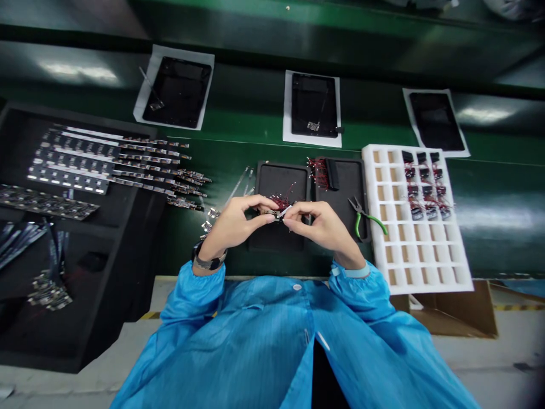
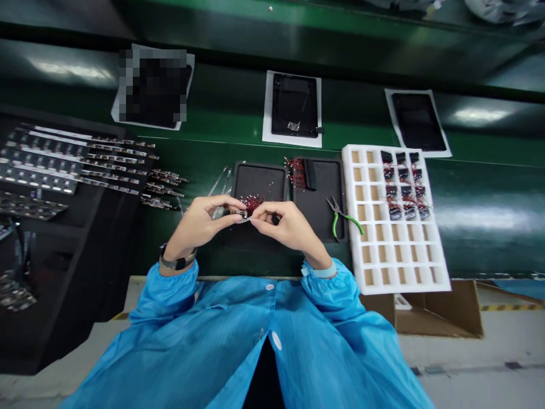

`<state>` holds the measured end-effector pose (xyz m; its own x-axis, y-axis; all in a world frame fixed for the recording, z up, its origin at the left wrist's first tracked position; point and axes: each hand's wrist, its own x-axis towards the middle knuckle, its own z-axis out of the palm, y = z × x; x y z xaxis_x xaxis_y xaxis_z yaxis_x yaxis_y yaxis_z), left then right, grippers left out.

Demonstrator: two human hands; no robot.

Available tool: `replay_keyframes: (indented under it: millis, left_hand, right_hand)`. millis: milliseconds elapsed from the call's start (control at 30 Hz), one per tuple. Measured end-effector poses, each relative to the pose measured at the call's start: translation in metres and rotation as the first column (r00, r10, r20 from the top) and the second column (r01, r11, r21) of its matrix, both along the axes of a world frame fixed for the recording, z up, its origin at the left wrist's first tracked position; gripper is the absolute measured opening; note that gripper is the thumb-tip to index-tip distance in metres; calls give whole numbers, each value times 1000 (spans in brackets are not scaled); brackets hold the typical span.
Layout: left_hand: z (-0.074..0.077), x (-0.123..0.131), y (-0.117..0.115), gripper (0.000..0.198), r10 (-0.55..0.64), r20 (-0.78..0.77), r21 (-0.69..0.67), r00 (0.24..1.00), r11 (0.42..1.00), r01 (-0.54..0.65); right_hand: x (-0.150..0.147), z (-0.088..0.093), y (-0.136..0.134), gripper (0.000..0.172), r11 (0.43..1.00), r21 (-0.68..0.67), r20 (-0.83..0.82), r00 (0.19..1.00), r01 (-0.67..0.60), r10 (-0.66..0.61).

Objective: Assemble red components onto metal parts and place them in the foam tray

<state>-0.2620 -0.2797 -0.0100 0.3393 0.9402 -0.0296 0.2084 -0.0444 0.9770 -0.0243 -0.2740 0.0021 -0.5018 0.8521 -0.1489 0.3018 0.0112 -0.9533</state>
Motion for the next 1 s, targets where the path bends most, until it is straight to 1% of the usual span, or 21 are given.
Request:
replay_keyframes:
  millis: [67,200,367,567,633,733,833,1000]
  left_hand:
    - [-1,3,0,14,-17,-12,-22,1000,1000,17]
    - [-4,3,0,11,-53,-39,-21,998,998,52]
    - [-5,2,0,9,-87,-67,-23,994,996,85]
    - [-5,7,-2,8,-86,-135,-41,987,996,81]
    - [-5,8,-2,9,-84,-145,-38,986,996,79]
    - [-7,7,-1,8,-107,-105,-57,989,993,102]
    - [-8,4,1,8,-153,-54,-93,987,985,148]
    - [-8,4,2,7,-205,-12,-110,979,973,202]
  right_hand:
    - [-1,0,0,17,1000,-9,16,1000,-16,16]
    - [-1,0,0,13,1000,-18,33,999,-26,26]
    - [-2,0,0,15,999,-12,58,997,-49,49]
    - [-2,-2,0,14,998,9,131,989,-69,67]
    - [-1,-3,1,15,998,-8,131,989,-65,65]
    - [0,-4,2,16,994,-87,86,994,-62,70]
    - [1,-2,4,18,983,-158,35,994,-93,99]
    - [4,-3,5,19,974,-170,-1,989,-149,151]
